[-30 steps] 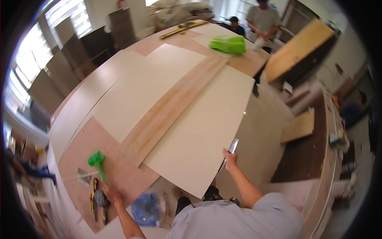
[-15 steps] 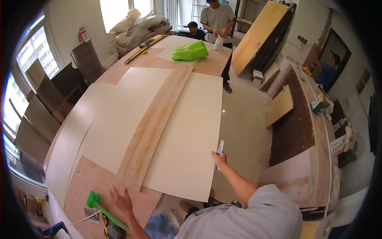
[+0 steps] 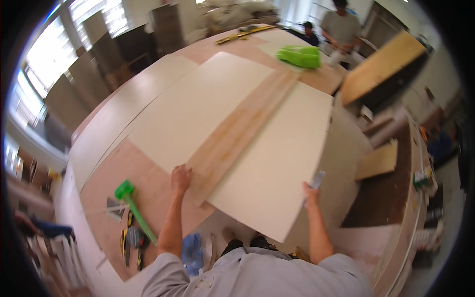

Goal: The person aligns a thin wood veneer strip on a large panel, then uses a utility knife to cut along the strip. He removes the cut piece and places it on a workbench, then repeats the process on another panel. Other workers are visible in the background.

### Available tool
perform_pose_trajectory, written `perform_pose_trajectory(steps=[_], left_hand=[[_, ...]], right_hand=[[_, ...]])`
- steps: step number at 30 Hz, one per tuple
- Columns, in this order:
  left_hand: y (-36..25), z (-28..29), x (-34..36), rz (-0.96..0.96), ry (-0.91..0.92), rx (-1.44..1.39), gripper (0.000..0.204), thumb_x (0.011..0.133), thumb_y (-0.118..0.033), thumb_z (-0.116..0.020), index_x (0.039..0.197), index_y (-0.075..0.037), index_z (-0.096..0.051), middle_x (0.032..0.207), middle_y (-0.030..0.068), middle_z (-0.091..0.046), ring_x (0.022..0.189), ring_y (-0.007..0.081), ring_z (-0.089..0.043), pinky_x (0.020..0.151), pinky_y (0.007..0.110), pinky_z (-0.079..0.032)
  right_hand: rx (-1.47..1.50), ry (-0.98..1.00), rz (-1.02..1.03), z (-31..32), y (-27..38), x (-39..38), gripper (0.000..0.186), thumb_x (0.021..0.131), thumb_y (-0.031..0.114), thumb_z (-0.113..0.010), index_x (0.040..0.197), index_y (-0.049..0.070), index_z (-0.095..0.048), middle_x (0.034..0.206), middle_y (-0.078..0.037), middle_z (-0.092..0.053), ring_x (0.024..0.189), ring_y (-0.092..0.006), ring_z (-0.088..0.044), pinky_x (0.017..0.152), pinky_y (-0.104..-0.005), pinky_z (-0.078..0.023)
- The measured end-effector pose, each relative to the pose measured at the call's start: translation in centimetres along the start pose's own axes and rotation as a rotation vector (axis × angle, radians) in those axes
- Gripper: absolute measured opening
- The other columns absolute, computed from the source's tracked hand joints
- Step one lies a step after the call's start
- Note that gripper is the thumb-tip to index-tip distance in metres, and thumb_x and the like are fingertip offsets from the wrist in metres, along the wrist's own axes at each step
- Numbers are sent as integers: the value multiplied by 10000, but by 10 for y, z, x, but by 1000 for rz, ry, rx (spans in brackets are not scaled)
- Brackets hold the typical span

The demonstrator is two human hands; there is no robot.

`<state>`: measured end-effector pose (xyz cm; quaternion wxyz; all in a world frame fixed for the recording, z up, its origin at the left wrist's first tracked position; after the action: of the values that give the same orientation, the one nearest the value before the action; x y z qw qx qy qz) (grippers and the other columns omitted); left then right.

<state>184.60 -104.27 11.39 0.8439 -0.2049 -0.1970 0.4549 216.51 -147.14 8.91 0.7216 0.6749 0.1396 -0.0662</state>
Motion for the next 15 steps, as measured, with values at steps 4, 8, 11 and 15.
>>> perform_pose_trajectory(steps=[4,8,11,15], left_hand=[[59,25,-25,393,-123,174,482,827,-263,-601,1187,32,-474,1206,225,-464,1137,364,-429,938,417,-398],[100,48,-19,574,-228,58,563,817,-254,-610,1261,25,-404,1247,224,-438,1179,363,-398,975,407,-371],[122,54,12,532,-271,125,541,852,-277,-562,1282,3,-391,1292,205,-420,1221,336,-373,1014,384,-337],[189,9,95,409,28,407,571,910,-360,-426,1361,-30,-304,1377,180,-345,1278,319,-317,1070,382,-254]], right_hand=[[-40,118,102,32,25,8,346,769,143,-708,1008,-32,-529,886,-63,-587,748,-156,-557,687,-309,-484],[-122,187,108,49,31,16,357,803,125,-670,1067,-55,-511,937,-71,-582,799,-162,-564,738,-301,-476],[-153,118,72,54,36,8,348,811,123,-659,1071,-57,-513,936,-74,-584,792,-162,-564,742,-300,-474],[-178,18,107,71,42,12,338,813,110,-649,1076,-55,-516,943,-81,-586,783,-164,-568,743,-308,-478]])
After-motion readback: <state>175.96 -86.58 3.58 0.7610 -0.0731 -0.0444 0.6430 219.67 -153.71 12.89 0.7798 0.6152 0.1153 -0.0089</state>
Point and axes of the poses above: each hand's wrist, its own x-axis towards the middle knuckle, its own z-axis out of the back of the hand, y = z × x, the point moved 3 cm from there along x, towards the middle knuckle
